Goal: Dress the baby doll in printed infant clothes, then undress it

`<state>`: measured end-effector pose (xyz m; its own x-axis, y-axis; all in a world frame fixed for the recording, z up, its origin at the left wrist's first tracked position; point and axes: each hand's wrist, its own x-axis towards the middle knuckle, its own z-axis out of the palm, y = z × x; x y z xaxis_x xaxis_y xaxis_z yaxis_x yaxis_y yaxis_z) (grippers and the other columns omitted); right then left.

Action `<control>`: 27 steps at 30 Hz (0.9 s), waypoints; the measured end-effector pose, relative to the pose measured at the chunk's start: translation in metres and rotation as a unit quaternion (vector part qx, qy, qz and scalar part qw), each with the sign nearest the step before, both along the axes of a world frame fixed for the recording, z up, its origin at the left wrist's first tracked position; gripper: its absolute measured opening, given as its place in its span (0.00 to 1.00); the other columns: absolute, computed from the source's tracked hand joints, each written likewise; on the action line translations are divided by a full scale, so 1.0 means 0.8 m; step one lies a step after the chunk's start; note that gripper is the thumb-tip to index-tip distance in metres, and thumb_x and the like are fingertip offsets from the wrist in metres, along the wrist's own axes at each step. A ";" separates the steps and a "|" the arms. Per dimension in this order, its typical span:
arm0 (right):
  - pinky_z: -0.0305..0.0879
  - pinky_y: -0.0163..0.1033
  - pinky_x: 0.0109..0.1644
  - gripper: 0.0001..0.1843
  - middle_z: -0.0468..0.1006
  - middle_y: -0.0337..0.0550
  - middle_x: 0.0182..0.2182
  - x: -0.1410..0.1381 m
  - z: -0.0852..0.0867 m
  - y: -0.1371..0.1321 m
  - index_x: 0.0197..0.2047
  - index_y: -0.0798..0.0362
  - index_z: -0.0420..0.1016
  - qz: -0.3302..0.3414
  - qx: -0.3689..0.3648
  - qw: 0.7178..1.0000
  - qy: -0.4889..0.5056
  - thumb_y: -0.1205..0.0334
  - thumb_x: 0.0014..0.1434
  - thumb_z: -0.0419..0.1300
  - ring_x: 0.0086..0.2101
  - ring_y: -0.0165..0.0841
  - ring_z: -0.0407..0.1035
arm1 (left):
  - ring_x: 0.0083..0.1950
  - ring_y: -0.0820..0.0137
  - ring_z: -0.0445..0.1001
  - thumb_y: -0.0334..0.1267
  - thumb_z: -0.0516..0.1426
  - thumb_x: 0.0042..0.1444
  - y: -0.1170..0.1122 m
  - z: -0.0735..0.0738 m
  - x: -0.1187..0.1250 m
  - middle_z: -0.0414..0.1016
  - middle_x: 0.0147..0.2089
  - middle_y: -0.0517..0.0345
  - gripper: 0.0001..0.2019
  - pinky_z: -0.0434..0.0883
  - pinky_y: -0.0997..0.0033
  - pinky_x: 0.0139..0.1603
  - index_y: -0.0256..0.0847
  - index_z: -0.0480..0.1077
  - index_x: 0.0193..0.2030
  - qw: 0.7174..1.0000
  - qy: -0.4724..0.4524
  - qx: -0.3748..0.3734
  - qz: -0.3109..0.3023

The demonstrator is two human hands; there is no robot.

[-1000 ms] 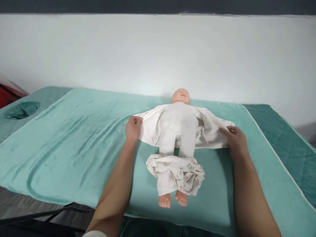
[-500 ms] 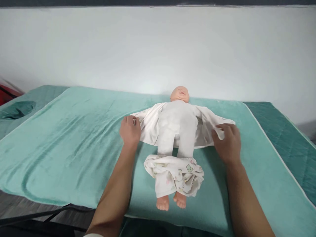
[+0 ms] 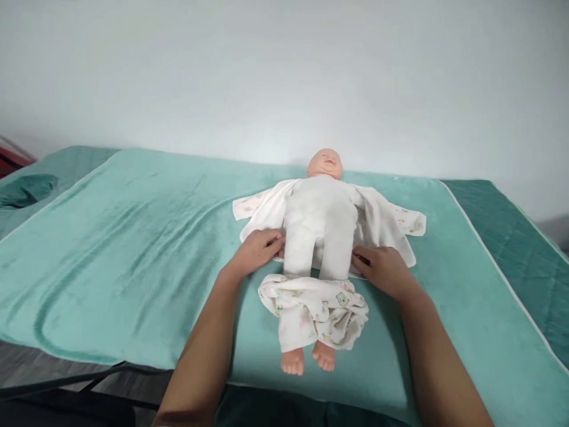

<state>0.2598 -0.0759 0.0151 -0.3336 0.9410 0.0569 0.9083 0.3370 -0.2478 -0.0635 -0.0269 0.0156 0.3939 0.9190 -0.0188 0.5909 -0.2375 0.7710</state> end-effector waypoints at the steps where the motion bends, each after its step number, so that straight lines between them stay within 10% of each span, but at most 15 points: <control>1: 0.46 0.39 0.31 0.19 0.79 0.43 0.24 -0.001 0.000 0.001 0.30 0.50 0.75 -0.004 -0.007 1.000 -0.002 0.54 0.68 0.51 0.25 0.35 0.70 | 0.29 0.69 0.74 0.39 0.50 0.62 -0.002 -0.002 -0.001 0.77 0.25 0.63 0.14 0.66 0.70 0.35 0.44 0.67 0.24 1.000 0.012 0.009 -0.001; 12: 0.59 0.37 0.33 0.14 0.78 0.40 0.26 -0.009 0.005 -0.007 0.34 0.51 0.76 -0.022 0.041 0.975 0.217 0.54 0.66 0.55 0.25 0.32 0.67 | 0.28 0.70 0.71 0.51 0.60 0.57 -0.034 -0.008 0.006 0.75 0.25 0.60 0.15 0.66 0.71 0.32 0.41 0.73 0.30 0.980 -0.178 -0.017 0.082; 20: 0.57 0.37 0.29 0.15 0.76 0.39 0.24 -0.044 0.018 -0.030 0.31 0.50 0.78 0.143 -0.028 0.944 0.296 0.50 0.64 0.63 0.24 0.29 0.65 | 0.31 0.71 0.67 0.48 0.70 0.47 -0.054 -0.001 -0.007 0.69 0.29 0.59 0.15 0.67 0.72 0.34 0.44 0.81 0.40 0.970 -0.196 -0.069 -0.127; 27: 0.61 0.35 0.32 0.15 0.75 0.39 0.29 -0.039 0.032 -0.035 0.32 0.51 0.78 0.202 -0.152 0.913 0.320 0.48 0.60 0.67 0.29 0.29 0.68 | 0.34 0.69 0.69 0.49 0.68 0.50 -0.059 0.002 -0.017 0.70 0.33 0.55 0.12 0.68 0.69 0.36 0.42 0.79 0.29 0.952 -0.208 -0.098 -0.203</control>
<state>0.2285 -0.1038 0.0404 -0.6471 0.7532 0.1178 0.3621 0.4396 -0.8219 -0.0768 -0.0742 0.0171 0.7273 0.6836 0.0608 0.1143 -0.2080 0.9714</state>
